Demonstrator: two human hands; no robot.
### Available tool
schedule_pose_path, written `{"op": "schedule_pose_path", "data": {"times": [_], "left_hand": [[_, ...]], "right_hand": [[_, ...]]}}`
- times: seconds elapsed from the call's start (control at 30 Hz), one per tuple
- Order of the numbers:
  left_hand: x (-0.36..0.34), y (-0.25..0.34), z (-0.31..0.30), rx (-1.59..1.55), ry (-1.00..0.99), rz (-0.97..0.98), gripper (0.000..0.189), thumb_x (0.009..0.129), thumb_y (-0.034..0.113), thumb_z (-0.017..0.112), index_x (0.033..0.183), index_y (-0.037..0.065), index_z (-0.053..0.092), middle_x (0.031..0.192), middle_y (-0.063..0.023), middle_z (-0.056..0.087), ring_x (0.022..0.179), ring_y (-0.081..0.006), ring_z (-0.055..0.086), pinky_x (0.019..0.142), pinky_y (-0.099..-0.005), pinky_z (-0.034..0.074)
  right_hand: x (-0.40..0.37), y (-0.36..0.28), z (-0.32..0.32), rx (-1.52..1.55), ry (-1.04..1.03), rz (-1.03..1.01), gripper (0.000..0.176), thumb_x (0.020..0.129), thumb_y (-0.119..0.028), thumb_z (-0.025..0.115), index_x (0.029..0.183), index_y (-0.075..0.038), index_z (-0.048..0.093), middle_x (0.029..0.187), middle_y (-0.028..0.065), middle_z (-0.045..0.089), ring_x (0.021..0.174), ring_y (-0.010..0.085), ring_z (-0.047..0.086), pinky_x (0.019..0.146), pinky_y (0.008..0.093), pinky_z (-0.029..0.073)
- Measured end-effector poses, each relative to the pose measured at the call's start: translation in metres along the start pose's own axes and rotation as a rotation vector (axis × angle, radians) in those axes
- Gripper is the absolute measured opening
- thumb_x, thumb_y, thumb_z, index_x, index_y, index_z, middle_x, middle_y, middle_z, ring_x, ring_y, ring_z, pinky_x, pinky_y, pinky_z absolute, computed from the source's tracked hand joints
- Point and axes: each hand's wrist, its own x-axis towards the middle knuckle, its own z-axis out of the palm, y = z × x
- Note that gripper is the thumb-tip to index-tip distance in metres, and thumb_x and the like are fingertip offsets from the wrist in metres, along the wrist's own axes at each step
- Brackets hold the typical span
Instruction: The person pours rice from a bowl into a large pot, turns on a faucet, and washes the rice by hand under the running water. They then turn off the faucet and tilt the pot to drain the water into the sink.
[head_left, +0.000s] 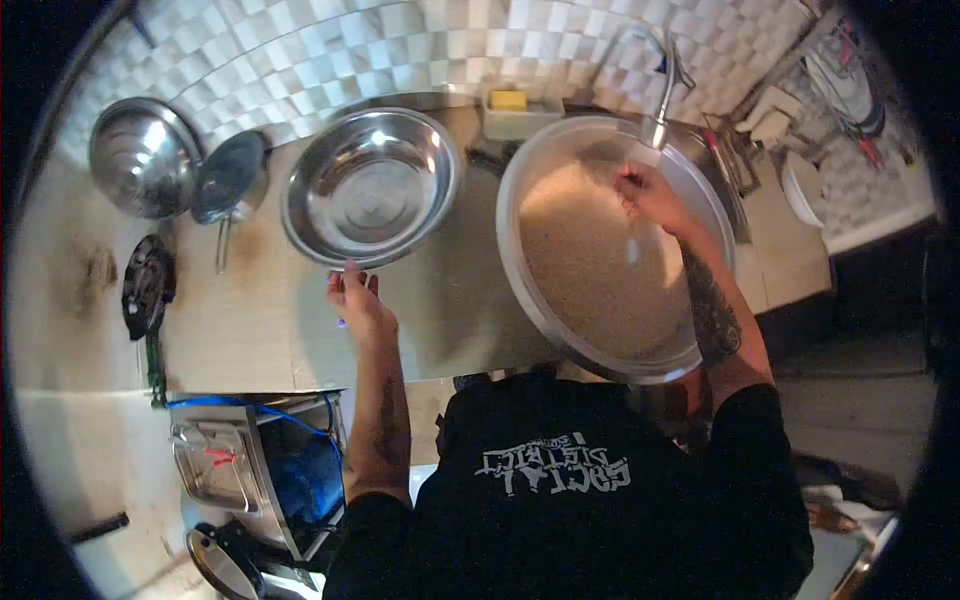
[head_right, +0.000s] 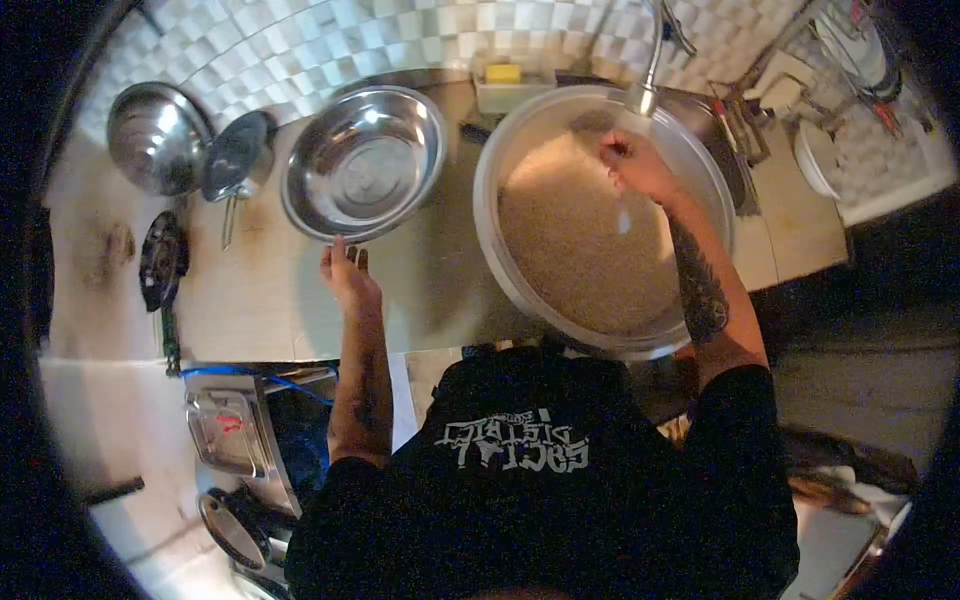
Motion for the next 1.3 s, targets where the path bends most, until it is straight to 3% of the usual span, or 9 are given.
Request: {"op": "schedule_pose_path", "data": {"times": [0.03, 0.13, 0.3, 0.6, 0.9, 1.03, 1.1, 1.23, 1.3], "left_hand": [[-0.023, -0.002, 0.005, 0.121, -0.071, 0.123, 0.037, 0.084, 0.011, 0.064, 0.113, 0.005, 0.041, 0.105, -0.0109, 0.051, 0.095, -0.0188, 0.052, 0.080, -0.0327, 0.044], [-0.087, -0.017, 0.015, 0.507, -0.533, 0.540, 0.038, 0.083, 0.010, 0.063, 0.116, 0.004, 0.045, 0.123, -0.0171, 0.046, 0.118, -0.0276, 0.044, 0.096, -0.0423, 0.038], [-0.135, 0.018, 0.052, 0.987, -1.379, 1.072, 0.041, 0.081, 0.024, 0.064, 0.117, 0.006, 0.053, 0.134, -0.0166, 0.041, 0.128, -0.0384, 0.034, 0.107, -0.0582, 0.016], [-0.143, 0.020, 0.118, 1.535, -1.817, 0.803, 0.039, 0.084, 0.035, 0.057, 0.110, 0.007, 0.059, 0.111, -0.0189, 0.057, 0.110, -0.0362, 0.054, 0.107, -0.0543, 0.024], [-0.127, -0.102, 0.230, 1.865, -2.036, 1.138, 0.085, 0.076, 0.054, 0.064, 0.132, -0.004, 0.039, 0.131, -0.0323, 0.040, 0.121, -0.0419, 0.044, 0.103, -0.0454, 0.033], [-0.185, -0.160, 0.276, 1.915, -1.281, 0.500, 0.088, 0.076, 0.059, 0.061, 0.139, 0.003, 0.034, 0.139, -0.0333, 0.030, 0.124, -0.0474, 0.038, 0.106, -0.0462, 0.030], [-0.181, -0.238, 0.246, 2.081, -1.183, 0.683, 0.085, 0.079, 0.057, 0.058, 0.140, 0.004, 0.032, 0.140, -0.0319, 0.029, 0.124, -0.0479, 0.038, 0.105, -0.0470, 0.030], [-0.240, -0.161, 0.224, 1.746, -1.756, 1.433, 0.084, 0.080, 0.054, 0.057, 0.142, 0.005, 0.029, 0.142, -0.0291, 0.028, 0.127, -0.0475, 0.034, 0.105, -0.0505, 0.028], [-0.210, -0.135, 0.196, 2.112, -1.632, 1.193, 0.084, 0.080, 0.051, 0.060, 0.143, 0.005, 0.027, 0.144, -0.0260, 0.028, 0.129, -0.0469, 0.030, 0.106, -0.0517, 0.026]], "right_hand": [[-0.003, 0.004, -0.006, 0.120, 0.011, 0.006, 0.020, 0.087, -0.021, 0.057, 0.099, -0.006, 0.061, 0.086, 0.0139, 0.064, 0.078, 0.0311, 0.062, 0.071, 0.0388, 0.049], [-0.029, 0.032, -0.013, -1.106, 0.069, -0.446, 0.018, 0.085, -0.019, 0.058, 0.098, -0.007, 0.063, 0.084, 0.0133, 0.064, 0.075, 0.0311, 0.062, 0.070, 0.0386, 0.049], [-0.088, -0.003, -0.009, -0.614, 0.255, -0.260, 0.016, 0.083, -0.018, 0.058, 0.092, -0.006, 0.064, 0.084, 0.0153, 0.063, 0.078, 0.0309, 0.063, 0.072, 0.0397, 0.049], [-0.154, 0.081, -0.064, -0.536, 0.319, -0.301, 0.016, 0.081, -0.018, 0.060, 0.091, -0.006, 0.065, 0.084, 0.0138, 0.065, 0.071, 0.0297, 0.063, 0.066, 0.0380, 0.051], [-0.171, 0.096, -0.071, -0.298, 0.316, -0.411, 0.012, 0.080, -0.013, 0.063, 0.089, -0.006, 0.066, 0.084, 0.0106, 0.065, 0.074, 0.0241, 0.063, 0.064, 0.0341, 0.050], [-0.177, 0.106, -0.085, -0.310, 0.305, -0.594, 0.016, 0.079, -0.023, 0.066, 0.085, -0.008, 0.067, 0.082, 0.0102, 0.065, 0.077, 0.0275, 0.062, 0.069, 0.0384, 0.051], [-0.170, 0.116, -0.087, -0.362, 0.245, -0.645, 0.020, 0.078, -0.028, 0.065, 0.081, -0.009, 0.067, 0.078, 0.0103, 0.064, 0.078, 0.0284, 0.061, 0.070, 0.0400, 0.050], [-0.167, 0.124, -0.095, -0.346, 0.260, -0.833, 0.026, 0.079, -0.034, 0.063, 0.076, -0.008, 0.063, 0.071, 0.0118, 0.060, 0.076, 0.0277, 0.061, 0.067, 0.0409, 0.048], [-0.164, 0.127, -0.104, -0.378, 0.185, -0.883, 0.027, 0.080, -0.034, 0.063, 0.076, -0.008, 0.062, 0.071, 0.0123, 0.060, 0.075, 0.0279, 0.061, 0.066, 0.0412, 0.048]]}}
